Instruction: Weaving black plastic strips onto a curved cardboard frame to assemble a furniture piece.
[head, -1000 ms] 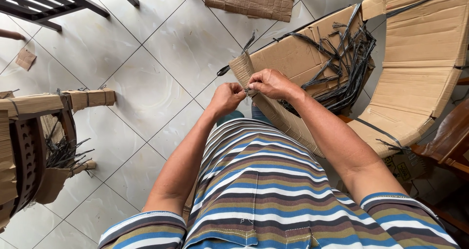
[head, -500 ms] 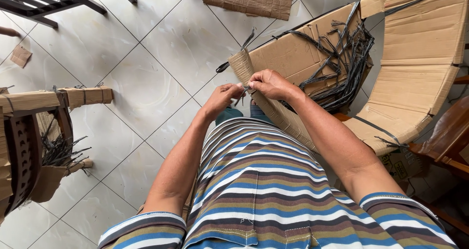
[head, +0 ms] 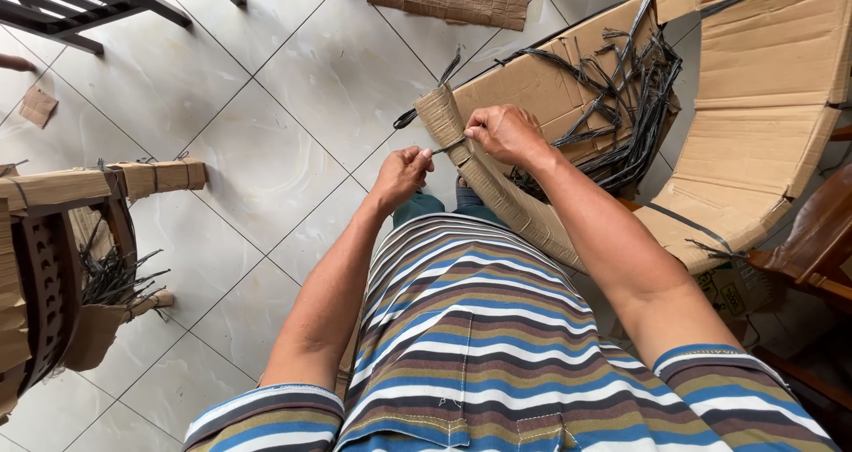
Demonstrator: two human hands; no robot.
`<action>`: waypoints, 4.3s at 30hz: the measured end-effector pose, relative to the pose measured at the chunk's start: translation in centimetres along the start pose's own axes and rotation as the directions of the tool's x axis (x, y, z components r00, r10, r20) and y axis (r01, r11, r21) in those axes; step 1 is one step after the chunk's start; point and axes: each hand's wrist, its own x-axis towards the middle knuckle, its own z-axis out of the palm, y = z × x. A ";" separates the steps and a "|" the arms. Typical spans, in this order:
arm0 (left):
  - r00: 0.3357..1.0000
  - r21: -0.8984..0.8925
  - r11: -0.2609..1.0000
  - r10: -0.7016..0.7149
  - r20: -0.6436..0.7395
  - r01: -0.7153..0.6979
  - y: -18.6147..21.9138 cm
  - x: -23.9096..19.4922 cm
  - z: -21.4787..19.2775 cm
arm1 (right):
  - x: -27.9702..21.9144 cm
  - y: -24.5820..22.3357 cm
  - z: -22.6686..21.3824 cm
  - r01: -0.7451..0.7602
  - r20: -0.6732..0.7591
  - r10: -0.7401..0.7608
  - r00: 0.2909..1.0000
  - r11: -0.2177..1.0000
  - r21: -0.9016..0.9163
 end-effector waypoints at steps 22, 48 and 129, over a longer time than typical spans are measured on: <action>0.980 -0.370 0.908 0.176 -0.089 -0.197 3.8 2.3 2.6 | -3.4 4.2 1.9 0.049 -0.245 0.068 0.967 0.897 0.440; 0.980 -0.055 0.979 0.194 -0.047 -0.197 1.9 4.1 2.5 | -1.3 0.2 2.5 0.355 -0.269 -0.258 0.928 0.829 0.431; 0.963 -0.362 0.896 0.208 -0.172 -0.258 3.9 3.7 1.6 | -2.4 0.9 2.7 0.237 -0.535 0.114 0.837 0.806 0.542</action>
